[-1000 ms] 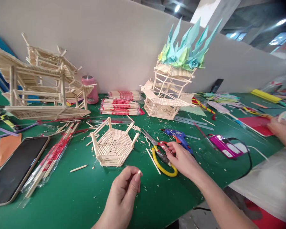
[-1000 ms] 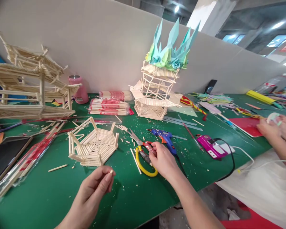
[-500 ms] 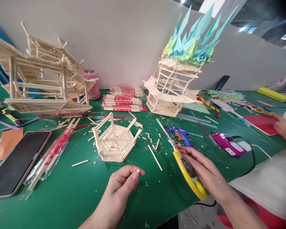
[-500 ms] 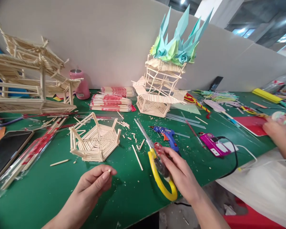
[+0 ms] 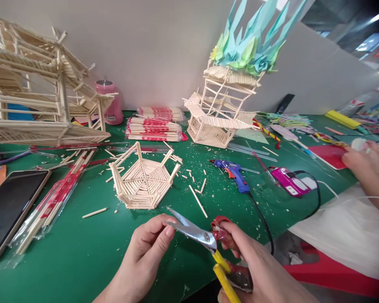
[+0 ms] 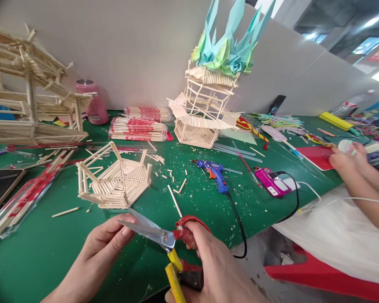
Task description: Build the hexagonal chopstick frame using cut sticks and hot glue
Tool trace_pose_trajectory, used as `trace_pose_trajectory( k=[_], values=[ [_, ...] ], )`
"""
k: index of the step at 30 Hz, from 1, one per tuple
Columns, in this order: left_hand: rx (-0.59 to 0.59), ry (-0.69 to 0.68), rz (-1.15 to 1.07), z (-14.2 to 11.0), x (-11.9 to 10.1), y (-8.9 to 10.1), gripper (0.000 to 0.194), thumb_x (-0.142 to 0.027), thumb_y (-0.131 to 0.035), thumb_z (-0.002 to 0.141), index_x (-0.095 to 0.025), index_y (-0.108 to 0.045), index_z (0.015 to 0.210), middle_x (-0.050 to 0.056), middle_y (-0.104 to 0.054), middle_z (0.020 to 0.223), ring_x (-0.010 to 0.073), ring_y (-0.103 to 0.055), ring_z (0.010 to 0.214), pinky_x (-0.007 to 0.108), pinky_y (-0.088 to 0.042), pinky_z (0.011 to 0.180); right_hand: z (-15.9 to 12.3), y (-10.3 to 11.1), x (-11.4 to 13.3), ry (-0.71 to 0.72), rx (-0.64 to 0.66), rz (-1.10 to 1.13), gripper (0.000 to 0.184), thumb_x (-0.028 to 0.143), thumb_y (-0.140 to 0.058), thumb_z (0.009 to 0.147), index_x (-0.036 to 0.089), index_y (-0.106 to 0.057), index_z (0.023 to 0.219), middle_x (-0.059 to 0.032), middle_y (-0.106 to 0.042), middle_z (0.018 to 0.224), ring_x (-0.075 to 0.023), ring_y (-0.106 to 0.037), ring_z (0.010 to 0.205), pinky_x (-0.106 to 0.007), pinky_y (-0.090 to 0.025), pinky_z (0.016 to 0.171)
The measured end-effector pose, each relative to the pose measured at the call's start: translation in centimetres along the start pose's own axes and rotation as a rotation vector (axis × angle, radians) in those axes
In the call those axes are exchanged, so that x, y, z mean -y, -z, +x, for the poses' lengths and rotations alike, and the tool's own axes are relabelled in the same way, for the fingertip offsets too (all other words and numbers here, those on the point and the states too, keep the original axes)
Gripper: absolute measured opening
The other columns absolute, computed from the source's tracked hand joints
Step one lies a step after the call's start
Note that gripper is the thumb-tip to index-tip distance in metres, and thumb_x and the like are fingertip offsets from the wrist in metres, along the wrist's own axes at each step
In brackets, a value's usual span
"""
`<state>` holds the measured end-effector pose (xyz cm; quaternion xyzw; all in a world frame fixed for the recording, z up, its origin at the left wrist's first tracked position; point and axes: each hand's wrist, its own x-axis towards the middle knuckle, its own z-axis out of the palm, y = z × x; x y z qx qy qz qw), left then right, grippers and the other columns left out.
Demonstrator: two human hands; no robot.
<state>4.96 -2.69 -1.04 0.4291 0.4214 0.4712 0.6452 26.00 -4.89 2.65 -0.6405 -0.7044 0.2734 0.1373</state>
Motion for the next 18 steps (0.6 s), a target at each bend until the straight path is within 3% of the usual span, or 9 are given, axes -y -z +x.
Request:
trace_pose_trajectory(
  k=[10,14,18],
  values=[
    [0.03,-0.156,0.143,0.0,0.1,0.4,0.016,-0.032,-0.052,0.086,-0.029,-0.068,0.09,-0.004,-0.059,0.072,0.0097,-0.049,0.066,0.016,-0.041,0.062,-0.2,0.5,1.2,-0.056,0.048,0.066,0.069,0.012,-0.063,0.049,0.019,-0.049,0.117,-0.0074,-0.065,0.106,-0.0228,-0.063,0.091,-0.025,-0.055,0.069],
    [0.01,-0.158,0.177,0.0,0.0,0.3,0.016,-0.03,-0.053,0.085,-0.027,-0.069,0.087,-0.002,-0.061,0.073,0.0107,-0.051,0.067,0.017,-0.041,0.063,0.0,0.5,1.3,-0.055,0.049,0.078,0.07,0.014,-0.065,0.048,0.019,-0.049,0.115,-0.0081,-0.065,0.102,-0.0253,-0.063,0.091,-0.03,-0.054,0.076],
    [0.018,-0.171,0.183,0.0,-0.1,0.3,0.017,-0.03,-0.053,0.085,-0.026,-0.07,0.085,-0.001,-0.062,0.074,0.0121,-0.053,0.069,0.019,-0.042,0.065,0.2,0.5,1.5,-0.078,0.068,0.117,0.066,0.016,-0.065,0.05,0.02,-0.05,0.114,-0.0065,-0.066,0.095,-0.0236,-0.064,0.085,-0.029,-0.054,0.072]
  ],
)
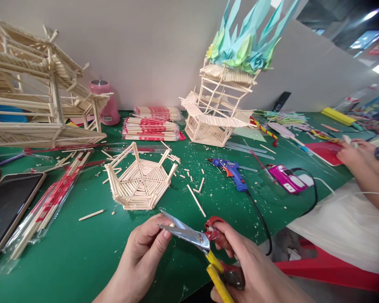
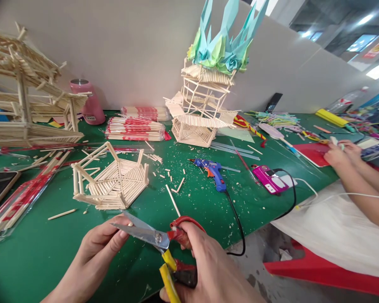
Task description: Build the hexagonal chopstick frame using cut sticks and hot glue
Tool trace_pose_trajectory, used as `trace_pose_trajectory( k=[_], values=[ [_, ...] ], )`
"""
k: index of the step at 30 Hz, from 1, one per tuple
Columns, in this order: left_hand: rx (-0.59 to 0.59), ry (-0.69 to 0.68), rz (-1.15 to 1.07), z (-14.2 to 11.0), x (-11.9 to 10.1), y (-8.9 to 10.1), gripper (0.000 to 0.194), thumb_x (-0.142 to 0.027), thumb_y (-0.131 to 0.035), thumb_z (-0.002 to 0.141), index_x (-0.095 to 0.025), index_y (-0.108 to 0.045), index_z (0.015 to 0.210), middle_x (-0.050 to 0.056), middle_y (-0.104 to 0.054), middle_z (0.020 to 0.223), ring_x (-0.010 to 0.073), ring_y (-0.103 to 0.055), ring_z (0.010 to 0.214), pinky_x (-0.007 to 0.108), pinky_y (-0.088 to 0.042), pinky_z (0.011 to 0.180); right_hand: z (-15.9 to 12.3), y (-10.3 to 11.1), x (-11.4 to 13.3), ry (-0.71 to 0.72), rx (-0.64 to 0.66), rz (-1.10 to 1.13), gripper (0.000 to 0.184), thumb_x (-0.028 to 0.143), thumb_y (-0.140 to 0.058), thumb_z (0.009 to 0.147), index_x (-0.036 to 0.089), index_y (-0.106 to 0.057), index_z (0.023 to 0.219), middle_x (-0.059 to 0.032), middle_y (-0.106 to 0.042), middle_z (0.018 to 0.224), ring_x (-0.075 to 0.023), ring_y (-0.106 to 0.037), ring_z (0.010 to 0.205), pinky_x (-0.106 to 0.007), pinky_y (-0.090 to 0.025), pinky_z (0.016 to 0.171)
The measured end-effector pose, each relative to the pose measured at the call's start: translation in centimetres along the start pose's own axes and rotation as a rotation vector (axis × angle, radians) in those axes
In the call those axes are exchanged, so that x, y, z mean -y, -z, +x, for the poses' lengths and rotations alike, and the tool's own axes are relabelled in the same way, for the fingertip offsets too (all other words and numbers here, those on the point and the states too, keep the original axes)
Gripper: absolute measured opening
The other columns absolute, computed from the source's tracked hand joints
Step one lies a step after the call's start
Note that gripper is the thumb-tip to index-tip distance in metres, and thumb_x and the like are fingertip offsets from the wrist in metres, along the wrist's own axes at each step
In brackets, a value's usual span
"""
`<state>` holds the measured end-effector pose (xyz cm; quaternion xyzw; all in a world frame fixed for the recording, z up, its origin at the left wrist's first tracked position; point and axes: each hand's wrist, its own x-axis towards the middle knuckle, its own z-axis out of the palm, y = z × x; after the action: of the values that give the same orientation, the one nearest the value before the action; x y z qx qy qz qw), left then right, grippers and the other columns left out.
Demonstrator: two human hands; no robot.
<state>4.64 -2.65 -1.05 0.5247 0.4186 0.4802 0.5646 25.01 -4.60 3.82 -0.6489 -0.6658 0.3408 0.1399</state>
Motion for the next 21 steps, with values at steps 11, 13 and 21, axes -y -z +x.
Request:
trace_pose_trajectory(
  k=[11,13,21],
  values=[
    [0.012,-0.025,0.036,0.26,-0.16,-0.06,0.019,-0.026,-0.052,0.086,-0.025,-0.069,0.08,-0.001,-0.062,0.072,0.012,-0.053,0.069,0.019,-0.042,0.065,-0.18,0.27,0.12,0.033,0.034,0.03,0.057,0.023,-0.063,0.058,0.018,-0.052,0.113,-0.0074,-0.067,0.093,-0.0211,-0.066,0.081,-0.022,-0.055,0.063],
    [0.012,-0.052,0.062,0.27,-0.14,0.0,0.018,-0.025,-0.052,0.086,-0.023,-0.069,0.078,-0.001,-0.062,0.071,0.0127,-0.054,0.068,0.02,-0.042,0.065,-0.03,0.54,0.25,0.076,0.047,-0.017,0.051,0.025,-0.064,0.059,0.017,-0.055,0.108,-0.0094,-0.069,0.092,-0.024,-0.067,0.083,-0.025,-0.055,0.064],
    [0.039,-0.138,0.17,0.08,-0.51,0.25,0.019,-0.021,-0.051,0.085,-0.021,-0.066,0.073,0.001,-0.063,0.068,0.0132,-0.055,0.064,0.021,-0.042,0.062,-0.12,0.55,0.06,0.142,0.079,-0.128,0.038,0.029,-0.059,0.064,0.016,-0.057,0.1,-0.0123,-0.071,0.088,-0.0268,-0.069,0.078,-0.029,-0.056,0.062]
  ],
)
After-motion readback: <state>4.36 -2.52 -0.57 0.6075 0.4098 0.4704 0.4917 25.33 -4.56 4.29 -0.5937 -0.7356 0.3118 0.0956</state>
